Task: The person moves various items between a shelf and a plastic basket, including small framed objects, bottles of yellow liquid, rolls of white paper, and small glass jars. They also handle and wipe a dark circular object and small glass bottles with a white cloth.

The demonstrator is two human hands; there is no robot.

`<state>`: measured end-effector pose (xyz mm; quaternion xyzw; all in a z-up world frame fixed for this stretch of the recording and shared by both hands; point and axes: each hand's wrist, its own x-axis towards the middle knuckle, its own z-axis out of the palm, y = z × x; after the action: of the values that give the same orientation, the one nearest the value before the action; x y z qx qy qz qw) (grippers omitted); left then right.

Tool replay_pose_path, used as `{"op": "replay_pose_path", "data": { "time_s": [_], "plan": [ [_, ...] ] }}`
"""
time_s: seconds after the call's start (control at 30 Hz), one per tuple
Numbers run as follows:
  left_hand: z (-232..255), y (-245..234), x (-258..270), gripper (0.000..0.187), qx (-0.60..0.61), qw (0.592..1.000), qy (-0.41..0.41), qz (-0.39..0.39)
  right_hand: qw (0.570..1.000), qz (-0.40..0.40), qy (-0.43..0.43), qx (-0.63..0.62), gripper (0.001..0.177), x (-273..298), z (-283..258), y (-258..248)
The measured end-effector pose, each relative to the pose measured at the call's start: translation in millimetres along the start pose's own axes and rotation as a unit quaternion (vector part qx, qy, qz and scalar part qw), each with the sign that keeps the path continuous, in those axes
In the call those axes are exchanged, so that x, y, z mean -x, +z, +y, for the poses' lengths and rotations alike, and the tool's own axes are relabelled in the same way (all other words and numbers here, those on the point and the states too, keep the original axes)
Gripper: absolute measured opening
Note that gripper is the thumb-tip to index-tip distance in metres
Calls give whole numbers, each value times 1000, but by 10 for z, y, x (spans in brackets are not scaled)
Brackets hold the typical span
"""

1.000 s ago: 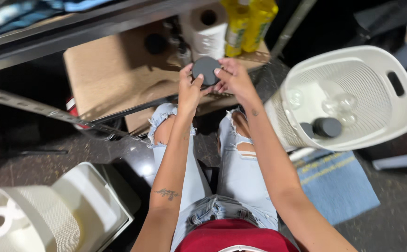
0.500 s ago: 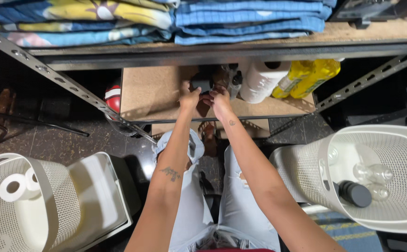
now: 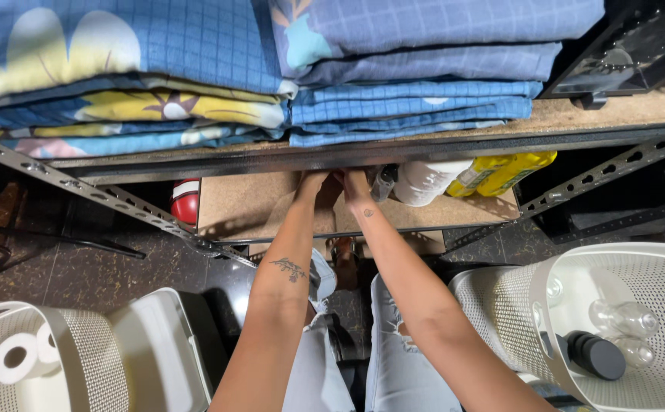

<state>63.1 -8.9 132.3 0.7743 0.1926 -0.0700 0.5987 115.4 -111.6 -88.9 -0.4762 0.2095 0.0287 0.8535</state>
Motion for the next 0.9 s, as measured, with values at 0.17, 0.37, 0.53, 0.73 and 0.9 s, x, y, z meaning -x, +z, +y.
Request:
{"op": "replay_pose_path", "data": {
  "time_s": [0.17, 0.37, 0.53, 0.73, 0.9],
  "plan": [
    [236, -8, 45, 56, 25, 1000, -6, -5, 1000, 4, 0, 6, 52, 111, -17, 134],
    [334, -253, 207, 58, 56, 998, -28, -2, 1000, 6, 18, 19, 52, 217, -51, 199],
    [320, -294, 274, 59, 78, 996, -47, -6, 999, 14, 31, 26, 53, 352, -108, 232],
    [61, -58, -62, 61, 109, 992, -62, -2, 998, 13, 42, 38, 53, 555, -247, 285],
    [-275, 91, -212, 63, 133, 988, -83, -4, 997, 19, 59, 49, 53, 733, -355, 278]
  ]
}}
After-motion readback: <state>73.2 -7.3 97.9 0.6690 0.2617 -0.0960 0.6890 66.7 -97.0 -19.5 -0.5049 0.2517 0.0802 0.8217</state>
